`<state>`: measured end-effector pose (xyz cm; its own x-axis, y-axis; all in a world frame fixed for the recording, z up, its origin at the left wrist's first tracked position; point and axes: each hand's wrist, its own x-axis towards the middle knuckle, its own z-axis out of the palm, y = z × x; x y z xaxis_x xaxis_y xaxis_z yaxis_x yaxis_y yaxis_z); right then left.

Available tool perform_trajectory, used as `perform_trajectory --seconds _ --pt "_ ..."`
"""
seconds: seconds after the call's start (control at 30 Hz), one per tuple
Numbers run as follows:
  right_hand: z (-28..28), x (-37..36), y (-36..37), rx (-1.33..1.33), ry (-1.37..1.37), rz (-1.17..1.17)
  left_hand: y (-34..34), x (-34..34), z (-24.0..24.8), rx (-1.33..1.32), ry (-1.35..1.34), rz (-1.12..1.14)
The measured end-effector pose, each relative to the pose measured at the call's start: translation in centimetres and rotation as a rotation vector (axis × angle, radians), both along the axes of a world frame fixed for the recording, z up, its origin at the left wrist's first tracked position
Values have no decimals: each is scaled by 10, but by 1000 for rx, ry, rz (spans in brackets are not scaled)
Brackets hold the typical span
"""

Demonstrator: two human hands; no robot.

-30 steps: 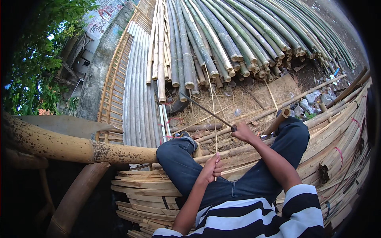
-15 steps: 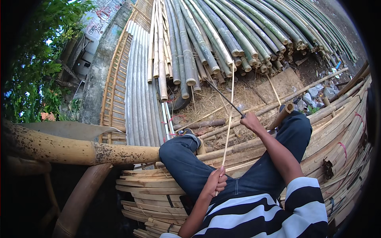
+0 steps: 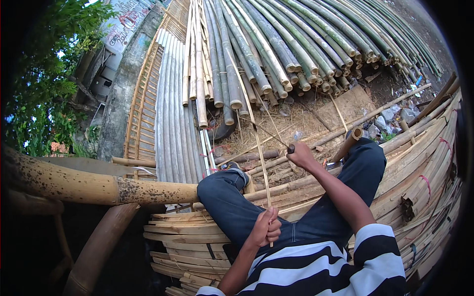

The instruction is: Stripping a thin bamboo pole using a machete while sitting on a bamboo structure.

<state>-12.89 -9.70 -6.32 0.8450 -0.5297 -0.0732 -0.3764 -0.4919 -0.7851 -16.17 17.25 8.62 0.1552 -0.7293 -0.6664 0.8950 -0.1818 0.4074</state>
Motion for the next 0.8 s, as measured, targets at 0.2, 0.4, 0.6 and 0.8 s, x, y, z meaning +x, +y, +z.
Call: perform_trajectory --seconds 0.2,0.4,0.6,0.8 --pt "-37 -15 -50 402 14 -409 16 9 -15 -242 171 133" --pt "1 -16 -17 169 -211 -118 -9 38 -32 -367 347 54" --pt "53 -20 12 -60 -244 338 -19 60 -37 -388 509 91" --pt "55 -16 36 -229 -54 507 -26 31 -23 219 -360 -10"
